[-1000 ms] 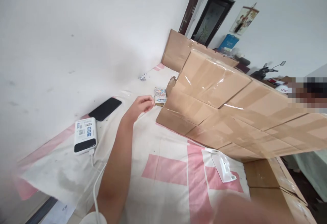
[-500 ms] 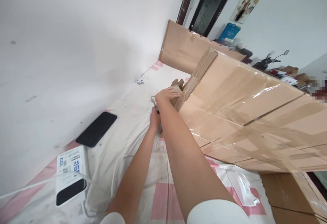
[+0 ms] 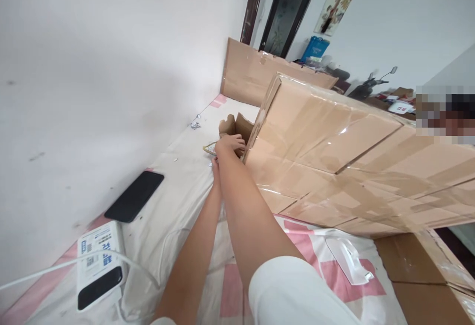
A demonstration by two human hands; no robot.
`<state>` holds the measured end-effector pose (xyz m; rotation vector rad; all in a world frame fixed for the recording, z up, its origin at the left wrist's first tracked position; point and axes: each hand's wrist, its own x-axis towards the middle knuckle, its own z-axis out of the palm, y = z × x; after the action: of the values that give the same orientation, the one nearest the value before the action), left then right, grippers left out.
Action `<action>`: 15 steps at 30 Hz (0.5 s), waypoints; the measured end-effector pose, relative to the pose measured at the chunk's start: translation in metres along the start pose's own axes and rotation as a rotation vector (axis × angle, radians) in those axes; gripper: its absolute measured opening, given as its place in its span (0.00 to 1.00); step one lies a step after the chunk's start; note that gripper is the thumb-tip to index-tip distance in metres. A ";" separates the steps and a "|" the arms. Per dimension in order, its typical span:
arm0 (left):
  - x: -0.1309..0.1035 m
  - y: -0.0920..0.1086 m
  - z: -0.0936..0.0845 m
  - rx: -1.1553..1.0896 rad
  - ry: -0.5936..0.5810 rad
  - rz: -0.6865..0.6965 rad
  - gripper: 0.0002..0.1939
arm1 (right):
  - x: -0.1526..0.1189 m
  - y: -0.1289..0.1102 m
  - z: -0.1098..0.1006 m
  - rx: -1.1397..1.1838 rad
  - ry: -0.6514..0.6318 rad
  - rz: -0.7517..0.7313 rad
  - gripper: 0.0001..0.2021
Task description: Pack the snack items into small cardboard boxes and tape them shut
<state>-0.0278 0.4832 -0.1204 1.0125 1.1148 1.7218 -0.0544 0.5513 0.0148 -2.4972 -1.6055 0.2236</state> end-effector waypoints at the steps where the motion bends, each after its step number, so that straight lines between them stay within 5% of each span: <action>1: 0.001 0.001 -0.002 -0.024 0.086 0.015 0.19 | -0.003 -0.002 0.000 0.016 -0.008 -0.062 0.22; 5: 0.014 0.024 -0.030 -0.104 0.375 0.115 0.37 | -0.029 -0.018 -0.010 0.110 -0.030 -0.398 0.22; 9: 0.015 0.082 -0.080 -0.121 0.517 0.266 0.48 | -0.080 -0.033 -0.043 0.296 -0.035 -0.752 0.27; 12: -0.011 0.135 -0.111 -0.128 0.568 0.370 0.41 | -0.131 -0.027 -0.085 0.471 -0.082 -1.025 0.28; 15: -0.064 0.173 -0.134 -0.163 0.584 0.433 0.36 | -0.181 0.013 -0.130 0.491 -0.136 -1.144 0.24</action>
<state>-0.1660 0.3422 -0.0074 0.6923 1.1267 2.5213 -0.0894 0.3734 0.1454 -0.9884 -2.3541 0.5232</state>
